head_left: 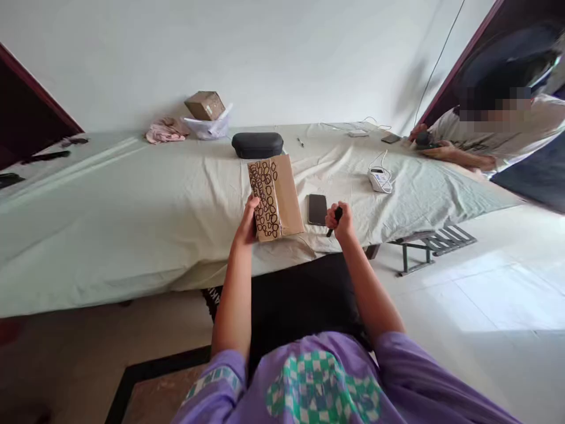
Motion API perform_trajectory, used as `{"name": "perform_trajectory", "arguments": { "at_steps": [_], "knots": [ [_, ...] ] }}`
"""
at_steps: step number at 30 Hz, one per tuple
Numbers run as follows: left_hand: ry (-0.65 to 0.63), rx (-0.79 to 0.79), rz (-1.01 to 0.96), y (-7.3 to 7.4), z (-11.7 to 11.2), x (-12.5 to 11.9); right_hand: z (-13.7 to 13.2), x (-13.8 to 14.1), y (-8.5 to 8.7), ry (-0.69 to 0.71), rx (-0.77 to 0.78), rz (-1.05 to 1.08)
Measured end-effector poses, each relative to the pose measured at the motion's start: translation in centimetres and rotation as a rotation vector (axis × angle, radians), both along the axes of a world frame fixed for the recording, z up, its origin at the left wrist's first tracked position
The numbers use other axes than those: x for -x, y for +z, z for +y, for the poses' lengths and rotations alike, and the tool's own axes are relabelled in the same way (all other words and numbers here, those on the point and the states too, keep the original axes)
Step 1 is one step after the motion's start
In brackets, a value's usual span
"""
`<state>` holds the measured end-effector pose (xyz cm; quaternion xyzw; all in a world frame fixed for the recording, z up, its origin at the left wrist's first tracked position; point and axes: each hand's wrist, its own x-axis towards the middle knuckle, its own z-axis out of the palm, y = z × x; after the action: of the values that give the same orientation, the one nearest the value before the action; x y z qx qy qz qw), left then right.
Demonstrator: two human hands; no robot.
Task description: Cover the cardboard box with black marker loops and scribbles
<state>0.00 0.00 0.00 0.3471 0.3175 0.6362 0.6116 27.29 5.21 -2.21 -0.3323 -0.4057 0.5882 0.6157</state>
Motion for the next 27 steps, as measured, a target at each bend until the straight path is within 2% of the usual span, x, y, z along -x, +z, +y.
{"name": "perform_trajectory", "arguments": {
  "at_steps": [13, 20, 22, 25, 27],
  "knots": [
    [0.006, 0.000, -0.005, -0.1, 0.1, 0.1, 0.2, 0.1, 0.7, 0.021, 0.010, -0.074],
    [0.021, -0.006, -0.021, -0.2, 0.2, 0.3, 0.7, 0.2, 0.1, -0.034, 0.004, -0.129],
    [0.022, -0.002, -0.027, -0.2, 0.1, 0.3, 1.5, -0.1, -0.2, -0.139, 0.017, -0.323],
    [0.024, -0.005, -0.037, 0.0, 0.0, 0.4, 3.0, -1.3, -0.4, -0.342, 0.053, -0.721],
    [0.030, -0.006, -0.046, 0.0, 0.0, 0.4, 3.8, -2.3, -0.4, -0.419, 0.071, -0.886]
  ]
}}
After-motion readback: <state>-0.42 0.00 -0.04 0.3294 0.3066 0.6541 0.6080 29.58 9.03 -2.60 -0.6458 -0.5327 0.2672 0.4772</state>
